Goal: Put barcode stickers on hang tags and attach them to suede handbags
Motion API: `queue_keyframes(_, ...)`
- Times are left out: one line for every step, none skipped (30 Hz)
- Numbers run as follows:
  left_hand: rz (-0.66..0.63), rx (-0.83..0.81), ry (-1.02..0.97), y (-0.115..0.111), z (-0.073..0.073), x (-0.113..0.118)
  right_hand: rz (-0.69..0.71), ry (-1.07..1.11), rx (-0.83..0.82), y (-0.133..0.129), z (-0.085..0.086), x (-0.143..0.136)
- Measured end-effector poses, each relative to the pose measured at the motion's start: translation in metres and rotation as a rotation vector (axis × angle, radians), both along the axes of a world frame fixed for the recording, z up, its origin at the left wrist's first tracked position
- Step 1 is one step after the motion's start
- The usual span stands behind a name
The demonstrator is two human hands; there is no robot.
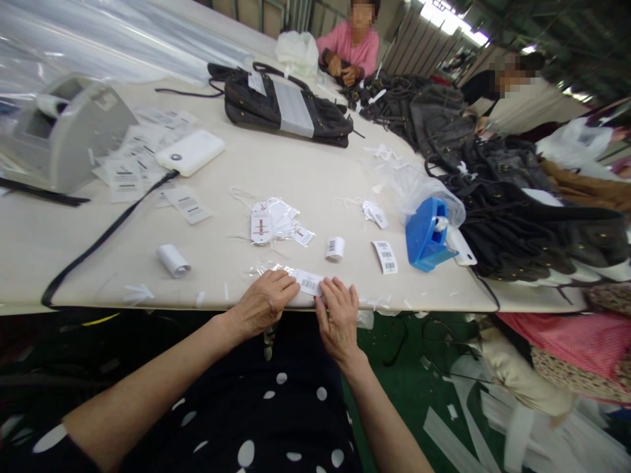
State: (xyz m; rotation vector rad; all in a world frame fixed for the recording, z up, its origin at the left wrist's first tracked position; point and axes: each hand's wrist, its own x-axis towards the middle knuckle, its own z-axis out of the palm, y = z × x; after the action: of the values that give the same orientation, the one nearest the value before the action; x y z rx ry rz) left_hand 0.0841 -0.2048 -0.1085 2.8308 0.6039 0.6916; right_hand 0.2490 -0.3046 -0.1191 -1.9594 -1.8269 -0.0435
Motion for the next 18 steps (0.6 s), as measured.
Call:
queue_keyframes(-0.004, -0.006, -0.024, 0.001, 0.003, -0.002, -0.048, 0.023, 0.021, 0.001, -0.003, 0.000)
queue_keyframes(0.005, -0.009, -0.049, 0.003, 0.006, -0.004, -0.087, 0.040, 0.032, 0.003, -0.005, -0.001)
queue_keyframes(0.031, -0.013, -0.063, 0.006, 0.010, -0.007, -0.115, 0.051, 0.034, 0.004, -0.006, -0.001)
queue_keyframes(0.074, -0.019, -0.062, 0.010, 0.012, -0.011, -0.132, 0.060, 0.030, 0.006, -0.007, -0.002)
queue_keyframes(0.129, -0.028, -0.047, 0.014, 0.015, -0.015, -0.139, 0.066, 0.022, 0.007, -0.008, -0.002)
queue_keyframes(0.185, -0.040, -0.016, 0.018, 0.016, -0.019, -0.139, 0.072, 0.012, 0.008, -0.008, -0.002)
queue_keyframes(0.236, -0.059, 0.021, 0.023, 0.015, -0.024, -0.138, 0.080, 0.005, 0.009, -0.007, -0.002)
queue_keyframes(0.274, -0.082, 0.056, 0.027, 0.014, -0.028, -0.137, 0.087, -0.001, 0.010, -0.006, -0.001)
queue_keyframes(0.298, -0.105, 0.081, 0.031, 0.011, -0.032, -0.136, 0.095, -0.006, 0.011, -0.005, 0.000)
queue_keyframes(0.310, -0.127, 0.096, 0.035, 0.008, -0.035, -0.133, 0.101, -0.011, 0.011, -0.004, 0.001)
queue_keyframes(0.314, -0.149, 0.104, 0.038, 0.005, -0.037, -0.129, 0.105, -0.019, 0.012, -0.004, 0.002)
queue_keyframes(0.309, -0.170, 0.106, 0.041, 0.002, -0.038, -0.126, 0.109, -0.026, 0.012, -0.003, 0.002)
queue_keyframes(0.300, -0.190, 0.103, 0.043, 0.000, -0.038, -0.124, 0.111, -0.035, 0.013, -0.003, 0.003)
queue_keyframes(0.288, -0.214, 0.101, 0.045, -0.002, -0.038, -0.123, 0.114, -0.044, 0.013, -0.002, 0.003)
queue_keyframes(0.273, -0.240, 0.100, 0.046, -0.002, -0.037, -0.121, 0.119, -0.054, 0.014, -0.002, 0.003)
queue_keyframes(0.257, -0.267, 0.099, 0.047, -0.002, -0.037, -0.120, 0.126, -0.063, 0.015, -0.002, 0.003)
queue_keyframes(0.244, -0.290, 0.096, 0.048, -0.001, -0.036, -0.117, 0.134, -0.070, 0.016, -0.002, 0.003)
queue_keyframes(0.235, -0.307, 0.092, 0.049, 0.000, -0.035, -0.112, 0.142, -0.074, 0.018, -0.002, 0.003)
